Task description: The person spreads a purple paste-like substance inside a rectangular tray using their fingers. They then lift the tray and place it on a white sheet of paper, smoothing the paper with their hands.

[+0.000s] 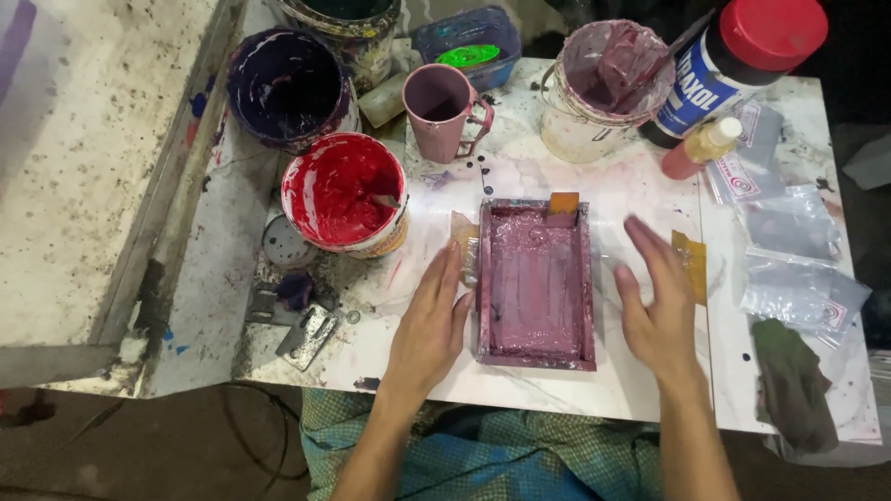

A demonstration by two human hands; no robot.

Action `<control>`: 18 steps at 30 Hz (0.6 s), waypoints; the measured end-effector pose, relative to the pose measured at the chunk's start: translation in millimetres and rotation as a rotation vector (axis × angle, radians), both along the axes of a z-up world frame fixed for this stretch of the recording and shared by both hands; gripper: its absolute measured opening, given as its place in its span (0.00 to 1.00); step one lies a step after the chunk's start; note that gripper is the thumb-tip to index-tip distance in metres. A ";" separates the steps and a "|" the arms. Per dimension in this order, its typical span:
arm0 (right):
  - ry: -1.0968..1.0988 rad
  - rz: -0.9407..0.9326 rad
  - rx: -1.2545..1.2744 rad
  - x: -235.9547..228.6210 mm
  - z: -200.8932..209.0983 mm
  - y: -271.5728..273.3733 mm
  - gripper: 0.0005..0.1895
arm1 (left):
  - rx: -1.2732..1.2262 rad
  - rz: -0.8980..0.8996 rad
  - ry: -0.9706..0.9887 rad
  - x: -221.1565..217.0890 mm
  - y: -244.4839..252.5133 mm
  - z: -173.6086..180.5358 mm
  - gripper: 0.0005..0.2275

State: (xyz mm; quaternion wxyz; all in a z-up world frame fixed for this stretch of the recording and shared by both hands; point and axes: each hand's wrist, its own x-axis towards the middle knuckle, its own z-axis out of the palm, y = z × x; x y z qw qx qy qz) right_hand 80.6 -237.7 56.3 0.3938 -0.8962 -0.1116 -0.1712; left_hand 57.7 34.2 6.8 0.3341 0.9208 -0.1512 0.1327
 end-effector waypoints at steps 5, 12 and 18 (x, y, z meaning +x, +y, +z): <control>-0.061 0.098 -0.369 61.7 11.0 6.7 0.25 | -0.186 -0.070 0.033 -35.6 -29.6 22.7 0.38; 0.033 0.226 -0.521 90.8 6.2 6.3 0.08 | 0.087 0.091 -0.034 -62.9 -64.1 6.4 0.44; 0.220 0.270 -0.414 57.8 33.8 29.8 0.08 | 0.122 0.079 -0.017 -65.0 -63.2 3.4 0.47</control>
